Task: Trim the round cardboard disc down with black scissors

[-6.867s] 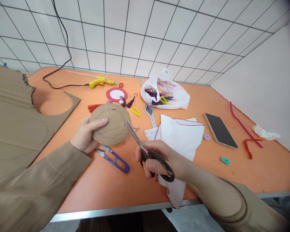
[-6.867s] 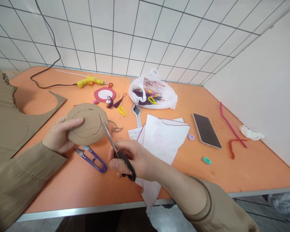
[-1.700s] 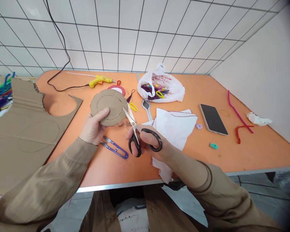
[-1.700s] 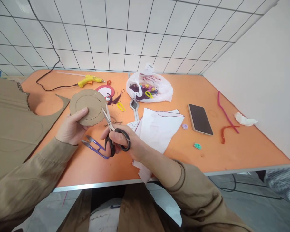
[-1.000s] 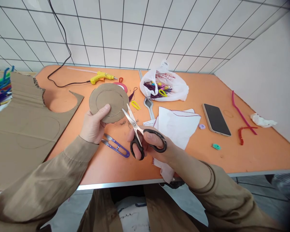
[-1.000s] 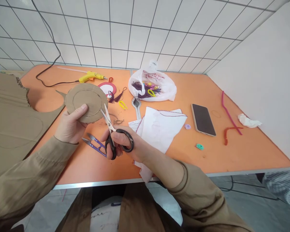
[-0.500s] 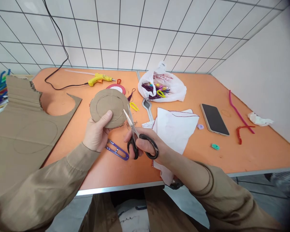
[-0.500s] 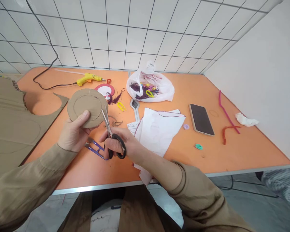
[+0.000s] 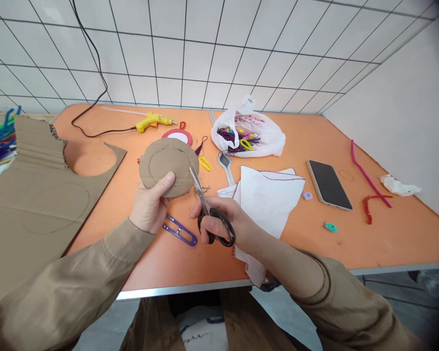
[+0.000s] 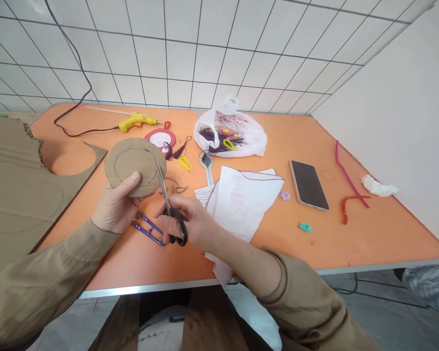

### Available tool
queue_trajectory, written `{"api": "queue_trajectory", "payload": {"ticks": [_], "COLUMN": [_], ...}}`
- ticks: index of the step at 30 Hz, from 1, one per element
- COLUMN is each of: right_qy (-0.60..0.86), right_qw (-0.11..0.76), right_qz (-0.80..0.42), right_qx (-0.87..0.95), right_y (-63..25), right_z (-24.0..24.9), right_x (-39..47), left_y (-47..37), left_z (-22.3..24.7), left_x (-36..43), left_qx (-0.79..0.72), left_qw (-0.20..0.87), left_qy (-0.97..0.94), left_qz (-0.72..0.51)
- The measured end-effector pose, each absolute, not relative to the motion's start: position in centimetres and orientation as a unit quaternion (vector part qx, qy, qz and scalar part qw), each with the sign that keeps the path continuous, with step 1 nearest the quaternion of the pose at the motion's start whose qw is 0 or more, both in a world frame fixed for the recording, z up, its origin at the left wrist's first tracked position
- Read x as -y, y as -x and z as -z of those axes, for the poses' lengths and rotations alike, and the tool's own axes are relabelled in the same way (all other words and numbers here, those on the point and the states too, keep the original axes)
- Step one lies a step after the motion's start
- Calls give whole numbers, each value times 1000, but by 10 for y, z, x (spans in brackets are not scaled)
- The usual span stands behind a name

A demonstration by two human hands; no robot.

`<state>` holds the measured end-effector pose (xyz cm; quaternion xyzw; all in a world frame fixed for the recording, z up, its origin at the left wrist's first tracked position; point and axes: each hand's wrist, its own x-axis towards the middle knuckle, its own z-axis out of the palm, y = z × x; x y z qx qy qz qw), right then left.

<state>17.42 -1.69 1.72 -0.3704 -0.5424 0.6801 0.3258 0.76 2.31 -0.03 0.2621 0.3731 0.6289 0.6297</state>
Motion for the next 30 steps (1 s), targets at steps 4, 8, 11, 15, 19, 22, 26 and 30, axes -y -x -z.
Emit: {"api": "queue_trajectory", "payload": {"ticks": [4, 8, 11, 15, 19, 22, 26, 30], "right_qy": [377, 385, 375, 373, 380, 382, 350, 336], "right_qw": [322, 316, 323, 325, 320, 319, 318, 316], "right_qz": [-676, -678, -688, -681, -678, -675, -683, -689], "right_qx": [545, 540, 530, 539, 541, 544, 556, 559], "right_y": [-173, -172, -172, -173, -172, -172, -175, -177], "right_z": [-19, -17, -15, -12, -11, -9, -8, -11], "right_x": [17, 16, 16, 15, 15, 15, 16, 19], "left_y": [-8, -10, -10, -10, -10, -10, -10, -10], "left_z": [-1, -3, -3, -1, 0, 1, 0, -1], "left_x": [-22, -20, -20, -20, -19, -19, -19, -19], "left_qx": [-369, -369, -366, -358, -355, -359, -362, -372], "left_qw": [636, 637, 636, 640, 641, 640, 651, 650], "left_qy": [-252, -246, -248, -243, -239, -239, -249, -233], "left_qz": [-629, -630, -633, -635, -637, -636, -619, -621]}}
